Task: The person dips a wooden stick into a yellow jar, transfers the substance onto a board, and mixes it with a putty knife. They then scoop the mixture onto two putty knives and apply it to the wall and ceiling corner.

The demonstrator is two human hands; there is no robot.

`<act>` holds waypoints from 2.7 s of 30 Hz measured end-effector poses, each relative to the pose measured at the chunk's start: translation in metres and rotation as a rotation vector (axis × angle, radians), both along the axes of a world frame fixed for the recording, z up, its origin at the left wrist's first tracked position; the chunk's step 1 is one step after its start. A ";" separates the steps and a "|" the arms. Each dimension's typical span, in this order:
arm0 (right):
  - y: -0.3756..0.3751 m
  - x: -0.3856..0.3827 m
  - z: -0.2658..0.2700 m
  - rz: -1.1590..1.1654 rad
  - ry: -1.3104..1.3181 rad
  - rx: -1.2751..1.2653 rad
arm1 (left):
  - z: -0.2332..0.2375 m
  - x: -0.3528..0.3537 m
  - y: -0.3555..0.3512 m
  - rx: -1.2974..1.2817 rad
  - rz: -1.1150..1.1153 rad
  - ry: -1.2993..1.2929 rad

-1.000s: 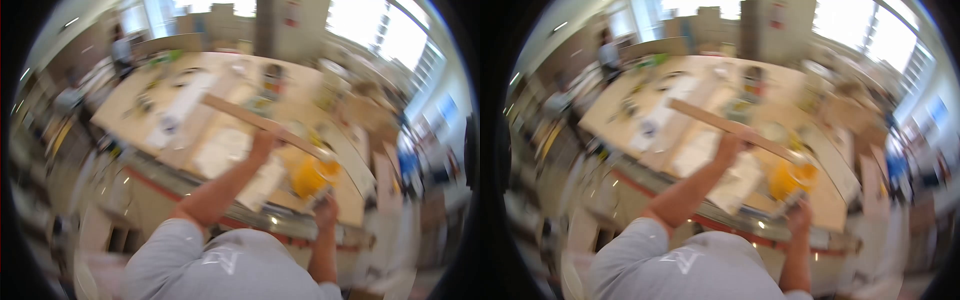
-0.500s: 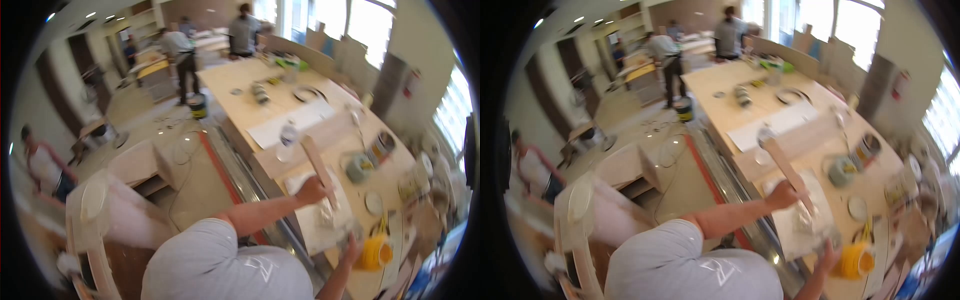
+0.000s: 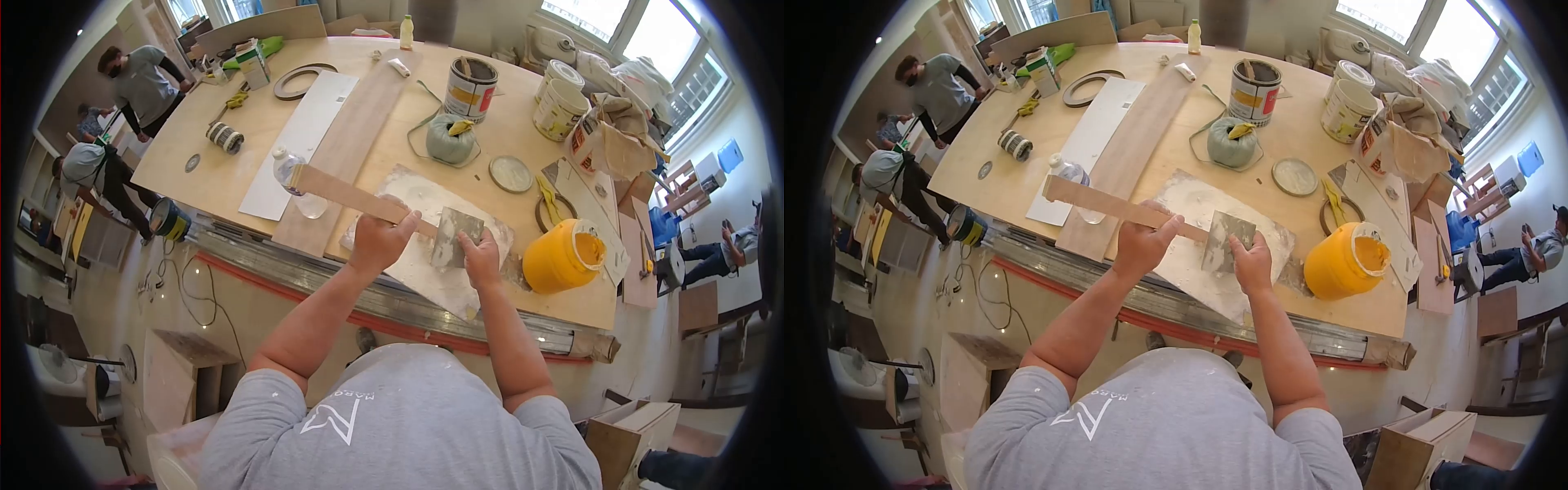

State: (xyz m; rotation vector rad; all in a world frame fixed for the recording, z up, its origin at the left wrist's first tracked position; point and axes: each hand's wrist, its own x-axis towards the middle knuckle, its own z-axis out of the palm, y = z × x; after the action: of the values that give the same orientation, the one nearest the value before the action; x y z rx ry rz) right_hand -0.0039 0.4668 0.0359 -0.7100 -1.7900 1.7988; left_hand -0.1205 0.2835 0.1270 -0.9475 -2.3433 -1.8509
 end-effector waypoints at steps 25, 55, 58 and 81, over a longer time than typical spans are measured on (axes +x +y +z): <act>0.033 0.002 -0.022 0.042 -0.458 0.647 | -0.025 -0.016 -0.008 0.057 -0.024 -0.135; 0.036 0.005 0.025 0.093 -0.282 0.783 | 0.003 -0.018 -0.026 -0.048 -0.416 0.281; 0.043 0.001 0.020 0.113 -0.250 0.572 | 0.003 -0.020 -0.025 -0.094 -0.390 0.169; 0.026 0.016 0.015 -0.090 -0.226 0.476 | -0.004 -0.040 -0.019 -0.063 0.063 -0.045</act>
State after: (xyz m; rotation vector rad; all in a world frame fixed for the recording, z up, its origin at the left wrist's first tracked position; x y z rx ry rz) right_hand 0.0122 0.4932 0.0509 -0.8017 -2.1844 1.1996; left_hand -0.1605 0.2642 0.1226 -0.8349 -2.4407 -1.8050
